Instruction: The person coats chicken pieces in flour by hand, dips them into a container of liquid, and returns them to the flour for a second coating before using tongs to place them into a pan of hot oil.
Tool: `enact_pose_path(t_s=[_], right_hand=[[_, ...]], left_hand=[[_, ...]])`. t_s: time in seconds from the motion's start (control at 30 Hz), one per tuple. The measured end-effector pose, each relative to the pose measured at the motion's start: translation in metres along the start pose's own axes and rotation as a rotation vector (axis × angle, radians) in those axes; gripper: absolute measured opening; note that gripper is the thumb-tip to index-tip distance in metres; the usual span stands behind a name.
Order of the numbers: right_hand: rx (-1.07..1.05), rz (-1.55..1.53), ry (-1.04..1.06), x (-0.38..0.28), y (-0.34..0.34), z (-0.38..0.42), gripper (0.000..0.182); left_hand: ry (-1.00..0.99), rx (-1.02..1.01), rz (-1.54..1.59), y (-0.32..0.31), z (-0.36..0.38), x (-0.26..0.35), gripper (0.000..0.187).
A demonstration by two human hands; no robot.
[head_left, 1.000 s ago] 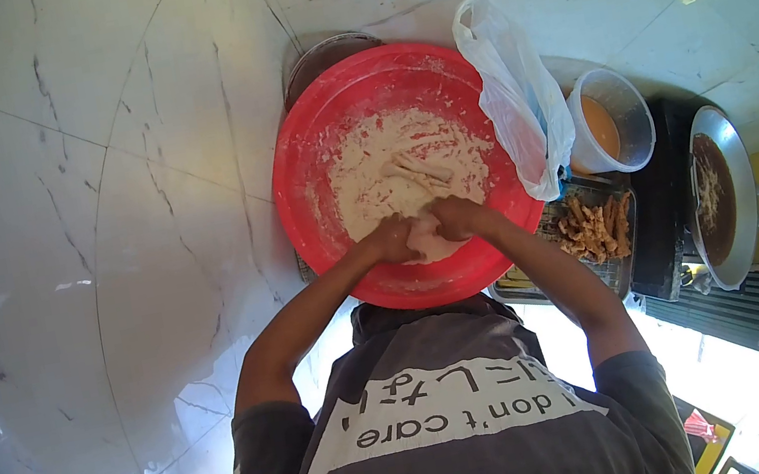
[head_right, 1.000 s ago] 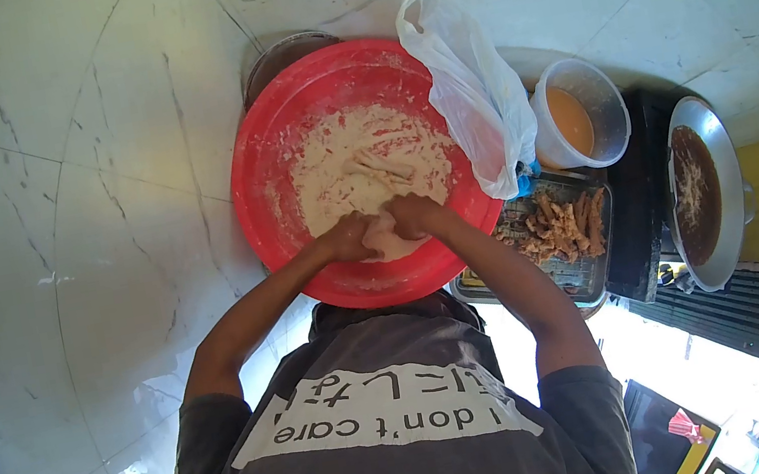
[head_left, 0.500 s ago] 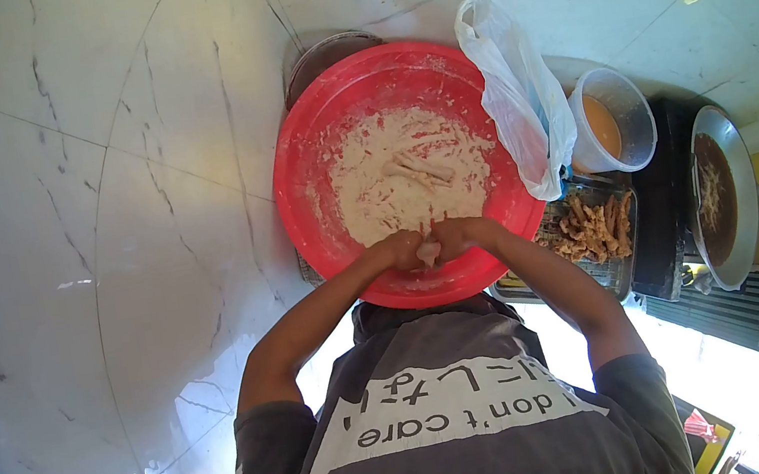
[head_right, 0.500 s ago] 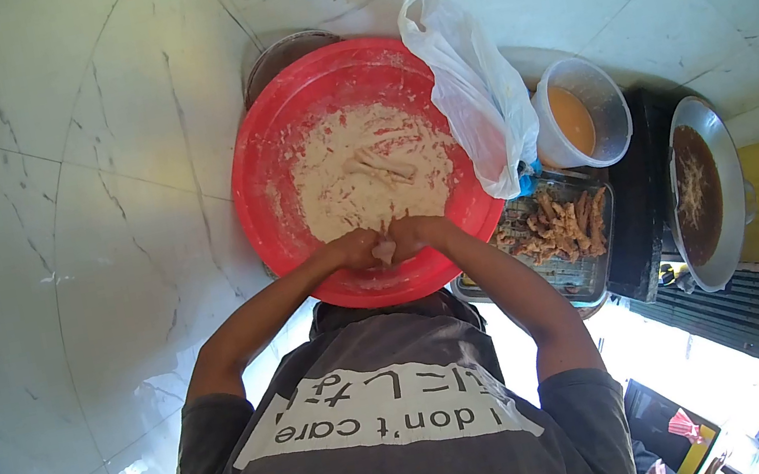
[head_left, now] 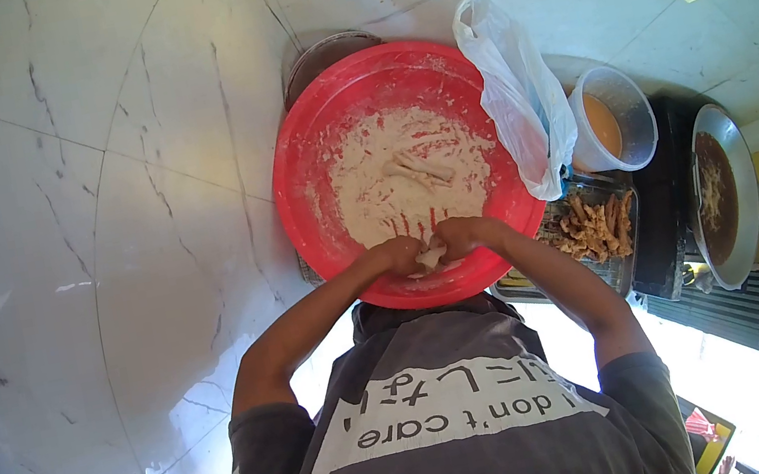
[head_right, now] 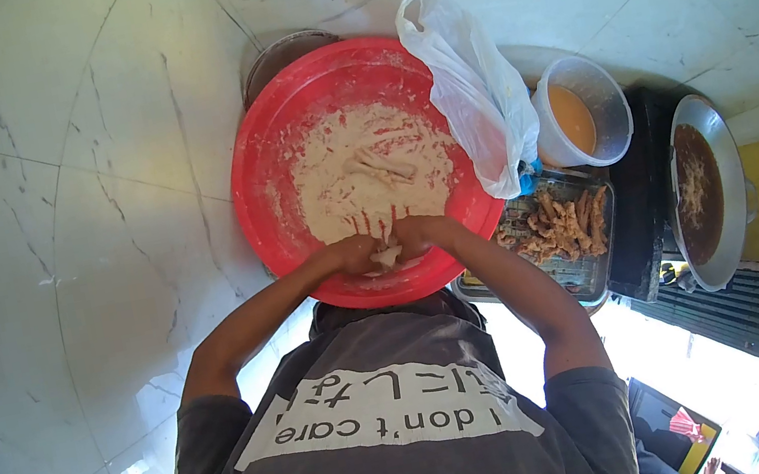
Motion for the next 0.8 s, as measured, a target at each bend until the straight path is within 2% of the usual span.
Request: enact_pose_path(t_s=[0.07, 0.3, 0.37, 0.5, 0.6, 0.67, 0.7, 0.77, 0.8], right_hand=[[-0.005, -0.156, 0.082, -0.018, 0.018, 0.017, 0.041], [0.092, -0.026, 0.098, 0.002, 0.009, 0.0, 0.042], [-0.014, -0.095, 0.064, 0.004, 0.009, 0.006, 0.04], [-0.089, -0.079, 0.057, 0.005, 0.01, 0.009, 0.039], [-0.078, 0.016, 0.034, 0.01, 0.013, 0.002, 0.038], [-0.093, -0.166, 0.002, 0.009, 0.023, 0.009, 0.037], [-0.094, -0.167, 0.002, 0.015, 0.027, 0.006, 0.037], [-0.07, -0.291, -0.197, 0.035, 0.031, -0.003, 0.037], [-0.07, -0.292, -0.196, 0.035, 0.028, -0.004, 0.037]], left_hand=[[-0.06, 0.138, -0.036, -0.001, 0.0, -0.003, 0.046], [-0.023, 0.107, -0.159, 0.011, 0.003, 0.007, 0.036], [-0.098, 0.116, -0.038, 0.013, 0.005, 0.002, 0.031], [-0.067, 0.068, -0.106, 0.019, 0.015, 0.007, 0.031], [-0.026, 0.014, -0.091, 0.027, 0.011, 0.004, 0.037], [0.025, -0.09, 0.155, 0.038, 0.018, 0.008, 0.048], [0.025, -0.091, 0.157, 0.04, 0.018, 0.006, 0.048], [0.12, 0.116, 0.035, 0.05, 0.015, -0.005, 0.054], [0.12, 0.116, 0.035, 0.044, 0.012, -0.009, 0.054]])
Point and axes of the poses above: each hand's wrist, its own z-axis away from the middle knuckle, its own y-axis out of the back of the hand, x = y × z, the point moved 5 cm from there along -z, towards the middle knuckle, and after that the axes turned 10 degrees about x, right-handed, at the moved point
